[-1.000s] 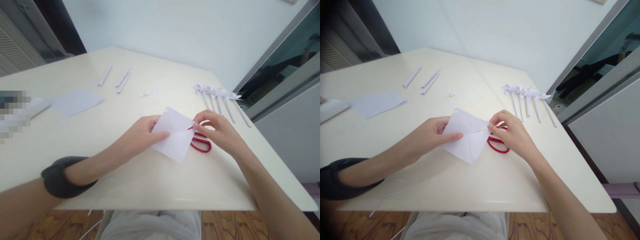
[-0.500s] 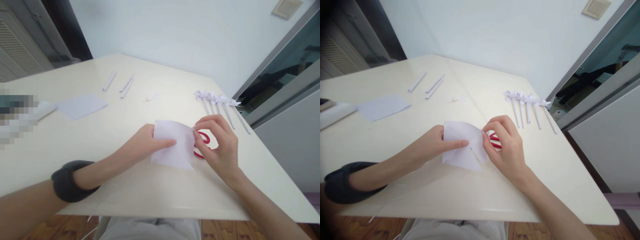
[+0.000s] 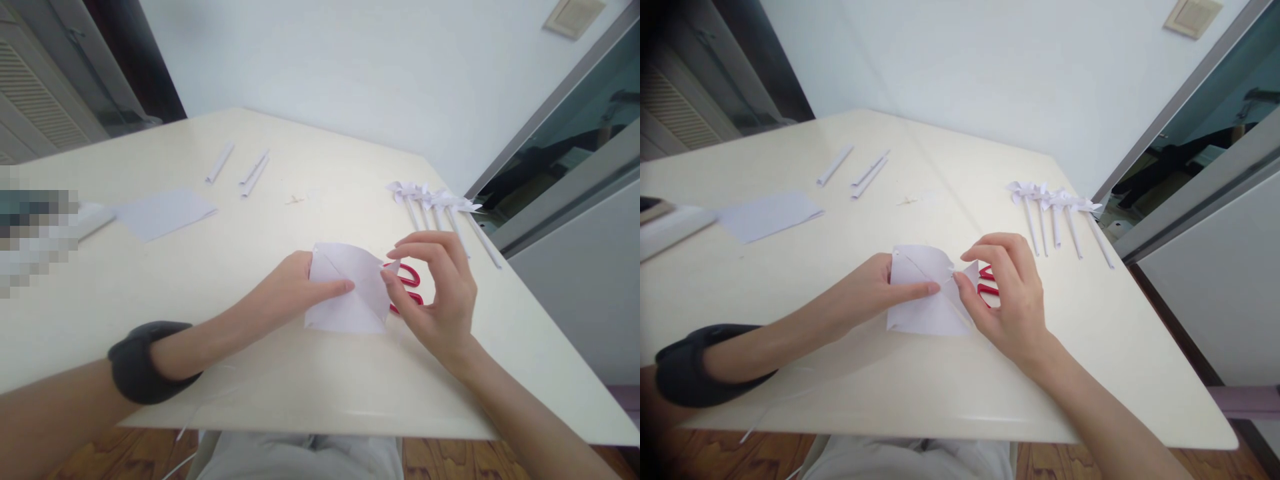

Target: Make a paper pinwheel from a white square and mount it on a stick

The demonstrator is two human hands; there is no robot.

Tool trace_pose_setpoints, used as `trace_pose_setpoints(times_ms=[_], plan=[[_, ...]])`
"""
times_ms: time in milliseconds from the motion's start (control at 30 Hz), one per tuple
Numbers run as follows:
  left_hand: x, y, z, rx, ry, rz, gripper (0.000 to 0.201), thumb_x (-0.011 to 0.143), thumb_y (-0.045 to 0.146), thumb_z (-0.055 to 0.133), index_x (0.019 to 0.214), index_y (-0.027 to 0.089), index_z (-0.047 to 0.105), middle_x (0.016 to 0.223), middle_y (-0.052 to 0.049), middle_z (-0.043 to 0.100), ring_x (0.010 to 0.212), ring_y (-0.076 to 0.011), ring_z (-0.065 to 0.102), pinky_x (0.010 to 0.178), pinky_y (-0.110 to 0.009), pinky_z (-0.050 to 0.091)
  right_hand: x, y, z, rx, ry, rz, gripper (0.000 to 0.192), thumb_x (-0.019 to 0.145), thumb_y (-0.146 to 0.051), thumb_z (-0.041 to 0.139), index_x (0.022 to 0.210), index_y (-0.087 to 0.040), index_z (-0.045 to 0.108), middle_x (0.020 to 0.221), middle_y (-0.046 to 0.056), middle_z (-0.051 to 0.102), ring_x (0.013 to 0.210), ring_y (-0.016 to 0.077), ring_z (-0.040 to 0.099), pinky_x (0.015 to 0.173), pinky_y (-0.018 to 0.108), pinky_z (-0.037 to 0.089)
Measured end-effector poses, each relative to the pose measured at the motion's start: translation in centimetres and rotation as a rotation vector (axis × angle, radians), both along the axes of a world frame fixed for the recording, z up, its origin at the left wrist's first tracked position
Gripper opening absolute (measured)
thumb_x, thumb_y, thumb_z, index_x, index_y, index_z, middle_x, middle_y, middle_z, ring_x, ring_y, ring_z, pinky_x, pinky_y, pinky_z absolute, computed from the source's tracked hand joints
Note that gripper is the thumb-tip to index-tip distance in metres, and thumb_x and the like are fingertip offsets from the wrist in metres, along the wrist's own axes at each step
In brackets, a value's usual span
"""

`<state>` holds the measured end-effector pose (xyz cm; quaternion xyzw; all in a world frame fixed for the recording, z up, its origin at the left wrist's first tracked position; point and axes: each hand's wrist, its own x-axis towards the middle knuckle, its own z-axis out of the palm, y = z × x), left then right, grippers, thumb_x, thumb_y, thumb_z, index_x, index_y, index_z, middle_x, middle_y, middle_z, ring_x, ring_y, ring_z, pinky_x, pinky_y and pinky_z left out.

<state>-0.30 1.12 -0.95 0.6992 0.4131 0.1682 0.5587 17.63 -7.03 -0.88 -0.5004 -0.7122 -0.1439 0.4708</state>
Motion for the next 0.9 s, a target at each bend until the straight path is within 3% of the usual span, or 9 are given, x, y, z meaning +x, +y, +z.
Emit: trace_pose_setpoints(times_ms=[333, 500, 667, 900], plan=[[-0.1, -0.1, -0.1, 0.005, 0.013, -0.029, 0.038, 0.072, 0.048, 0.063, 0.088, 0.015, 0.069, 0.084, -0.008, 0.073, 0.078, -0.026, 0.067, 0.059, -0.031, 0.051, -0.2, -0.1, 0.0, 0.014, 0.004, 0.004, 0.016, 0.078, -0.008, 0.062, 0.087, -0.021, 0.061, 0.088, 0.007, 0.059, 0.084, 0.0202, 0.057, 0.072, 0.036, 0.049], [-0.1, 0.1, -0.1, 0.026, 0.054, -0.077, 0.037, 0.073, 0.049, 0.06, 0.082, 0.014, 0.068, 0.079, -0.008, 0.071, 0.073, -0.0248, 0.066, 0.056, -0.03, 0.05, 0.0, -0.1, -0.3, 0.012, -0.11, 0.091, 0.021, 0.078, -0.006, 0.061, 0.091, -0.022, 0.061, 0.091, 0.006, 0.059, 0.084, 0.0193, 0.058, 0.069, 0.035, 0.05], [0.0, 0.0, 0.0, -0.049, -0.041, -0.104, 0.032, 0.075, 0.043, 0.06, 0.088, 0.016, 0.068, 0.086, -0.007, 0.071, 0.081, -0.0246, 0.066, 0.063, -0.03, 0.051, 0.2, 0.3, -0.6, 0.003, -0.281, 0.123, 0.018, 0.079, -0.007, 0.062, 0.091, -0.021, 0.06, 0.095, 0.008, 0.059, 0.087, 0.0201, 0.058, 0.07, 0.035, 0.049], [-0.1, -0.3, -0.1, -0.136, -0.139, -0.078, 0.025, 0.071, 0.033, 0.065, 0.091, 0.019, 0.067, 0.089, -0.004, 0.072, 0.082, -0.0234, 0.067, 0.066, -0.029, 0.052, 0.6, 0.6, -0.9, -0.057, -0.316, 0.165, 0.019, 0.082, -0.006, 0.057, 0.093, -0.021, 0.059, 0.102, 0.009, 0.057, 0.093, 0.0215, 0.056, 0.073, 0.037, 0.049]])
